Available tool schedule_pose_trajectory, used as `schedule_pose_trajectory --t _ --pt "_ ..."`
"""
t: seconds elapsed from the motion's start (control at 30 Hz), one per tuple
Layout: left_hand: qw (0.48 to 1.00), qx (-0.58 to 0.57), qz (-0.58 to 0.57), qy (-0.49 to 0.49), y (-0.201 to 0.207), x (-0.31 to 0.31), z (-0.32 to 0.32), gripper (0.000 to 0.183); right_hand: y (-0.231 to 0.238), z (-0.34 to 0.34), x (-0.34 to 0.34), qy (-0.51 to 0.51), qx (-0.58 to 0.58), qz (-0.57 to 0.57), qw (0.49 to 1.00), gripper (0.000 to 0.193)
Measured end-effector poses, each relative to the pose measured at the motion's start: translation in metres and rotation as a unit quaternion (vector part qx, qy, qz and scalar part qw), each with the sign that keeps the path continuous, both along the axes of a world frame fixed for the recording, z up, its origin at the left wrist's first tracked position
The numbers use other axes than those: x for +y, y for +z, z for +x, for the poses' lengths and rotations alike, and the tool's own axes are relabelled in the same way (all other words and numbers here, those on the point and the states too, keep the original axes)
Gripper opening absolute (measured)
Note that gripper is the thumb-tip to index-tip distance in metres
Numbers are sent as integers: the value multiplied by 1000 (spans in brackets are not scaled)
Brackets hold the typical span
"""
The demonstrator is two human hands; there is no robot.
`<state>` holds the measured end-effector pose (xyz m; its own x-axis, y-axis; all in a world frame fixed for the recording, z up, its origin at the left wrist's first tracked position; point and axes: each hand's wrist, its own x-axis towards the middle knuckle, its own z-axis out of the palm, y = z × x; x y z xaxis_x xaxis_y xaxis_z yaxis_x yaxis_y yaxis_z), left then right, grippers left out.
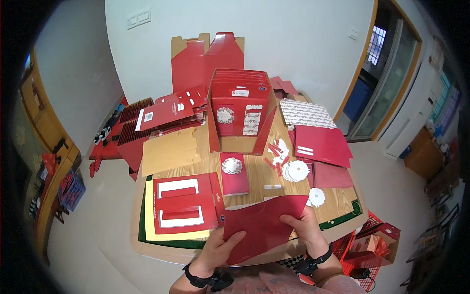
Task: Assembling red gift cards by attaching decorative lace circles and ribbons.
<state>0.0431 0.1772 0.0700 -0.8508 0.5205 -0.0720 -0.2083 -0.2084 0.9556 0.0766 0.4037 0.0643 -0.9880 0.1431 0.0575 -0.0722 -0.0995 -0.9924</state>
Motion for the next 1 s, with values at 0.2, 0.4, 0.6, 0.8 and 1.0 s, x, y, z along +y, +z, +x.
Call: schedule_pose_trajectory --t 0.2,0.4,0.6,0.8,1.0 --pt "995 -75 52 -25 6 -9 0 25 2 5 4 90 13 -70 993 30" --pt "965 -89 127 -213 -2 -13 -10 32 24 -2 -23 306 -60 -160 936 61" --pt "960 -21 -115 -253 8 15 -13 38 32 -10 -31 362 2 -133 923 59" --pt "988 -49 128 -71 -36 11 -19 46 14 -10 -34 127 -82 -29 988 37" --pt "997 -71 9 -2 -15 17 -12 26 -17 -2 -36 139 -101 -12 985 31"
